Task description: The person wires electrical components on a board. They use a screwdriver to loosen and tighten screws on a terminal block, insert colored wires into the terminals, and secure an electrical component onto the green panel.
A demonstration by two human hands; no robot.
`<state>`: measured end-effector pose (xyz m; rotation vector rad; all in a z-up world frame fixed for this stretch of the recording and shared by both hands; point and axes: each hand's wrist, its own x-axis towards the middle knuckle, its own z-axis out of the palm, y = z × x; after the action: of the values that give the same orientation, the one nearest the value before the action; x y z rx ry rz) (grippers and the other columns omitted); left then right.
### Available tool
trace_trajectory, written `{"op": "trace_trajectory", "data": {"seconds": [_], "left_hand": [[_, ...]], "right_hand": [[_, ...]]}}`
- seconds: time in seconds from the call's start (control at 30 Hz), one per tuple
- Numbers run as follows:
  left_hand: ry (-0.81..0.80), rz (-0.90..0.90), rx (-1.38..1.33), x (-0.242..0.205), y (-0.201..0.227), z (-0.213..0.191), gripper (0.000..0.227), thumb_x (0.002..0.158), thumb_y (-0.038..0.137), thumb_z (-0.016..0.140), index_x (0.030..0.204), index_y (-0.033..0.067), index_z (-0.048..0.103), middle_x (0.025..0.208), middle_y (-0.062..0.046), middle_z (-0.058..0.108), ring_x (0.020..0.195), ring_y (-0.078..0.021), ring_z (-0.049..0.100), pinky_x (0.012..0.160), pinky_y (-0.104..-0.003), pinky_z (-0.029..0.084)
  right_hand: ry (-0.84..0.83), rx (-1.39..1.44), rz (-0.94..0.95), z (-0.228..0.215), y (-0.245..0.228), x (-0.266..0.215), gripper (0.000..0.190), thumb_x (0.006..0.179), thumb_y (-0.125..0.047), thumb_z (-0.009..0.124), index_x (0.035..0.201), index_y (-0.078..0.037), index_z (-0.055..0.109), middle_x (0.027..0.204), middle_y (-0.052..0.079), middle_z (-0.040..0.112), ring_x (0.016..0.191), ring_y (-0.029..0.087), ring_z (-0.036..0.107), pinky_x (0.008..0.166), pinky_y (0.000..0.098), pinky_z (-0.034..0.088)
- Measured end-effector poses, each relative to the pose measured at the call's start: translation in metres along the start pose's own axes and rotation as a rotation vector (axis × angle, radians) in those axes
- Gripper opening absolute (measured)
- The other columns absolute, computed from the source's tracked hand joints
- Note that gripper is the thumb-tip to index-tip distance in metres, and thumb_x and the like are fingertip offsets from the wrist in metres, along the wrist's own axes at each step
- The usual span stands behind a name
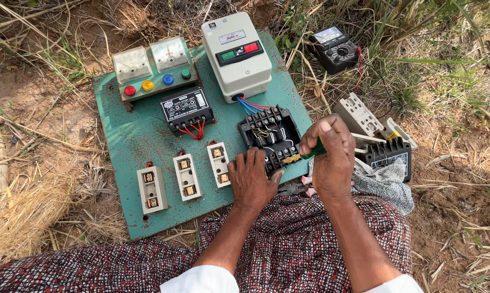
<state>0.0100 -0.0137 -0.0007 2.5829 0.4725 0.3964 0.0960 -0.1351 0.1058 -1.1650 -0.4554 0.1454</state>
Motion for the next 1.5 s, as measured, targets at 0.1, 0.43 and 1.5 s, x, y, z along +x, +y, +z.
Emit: {"op": "trace_trajectory", "data": {"seconds": [0.1,0.43,1.5], "left_hand": [[0.014,-0.051,-0.004,0.0,0.011,-0.004,0.075,0.07,0.048,0.088,0.123,0.0056,0.056,0.13,-0.012,0.054,0.117,-0.0327,0.048,0.097,-0.051,0.034],[-0.112,-0.192,0.031,0.01,0.024,0.003,0.077,0.077,0.057,0.082,0.127,0.0053,0.055,0.137,-0.015,0.047,0.121,-0.036,0.043,0.095,-0.055,0.031],[-0.013,0.306,-0.599,0.035,0.013,-0.023,0.033,0.088,0.023,0.072,0.117,0.0066,0.071,0.117,-0.008,0.074,0.108,-0.0282,0.066,0.096,-0.043,0.05]], "right_hand": [[-0.055,-0.017,0.056,0.001,0.001,-0.001,0.036,0.108,-0.034,0.05,0.085,-0.006,0.052,0.076,0.006,0.051,0.072,0.018,0.053,0.07,0.0351,0.046],[0.181,0.21,0.058,-0.033,-0.002,0.012,0.036,0.108,-0.038,0.051,0.085,-0.01,0.048,0.076,0.004,0.045,0.069,0.018,0.046,0.074,0.0402,0.045],[0.01,-0.279,-0.018,0.019,0.014,-0.003,0.035,0.11,-0.033,0.054,0.087,-0.008,0.05,0.076,-0.001,0.048,0.071,0.009,0.048,0.066,0.025,0.042]]}}
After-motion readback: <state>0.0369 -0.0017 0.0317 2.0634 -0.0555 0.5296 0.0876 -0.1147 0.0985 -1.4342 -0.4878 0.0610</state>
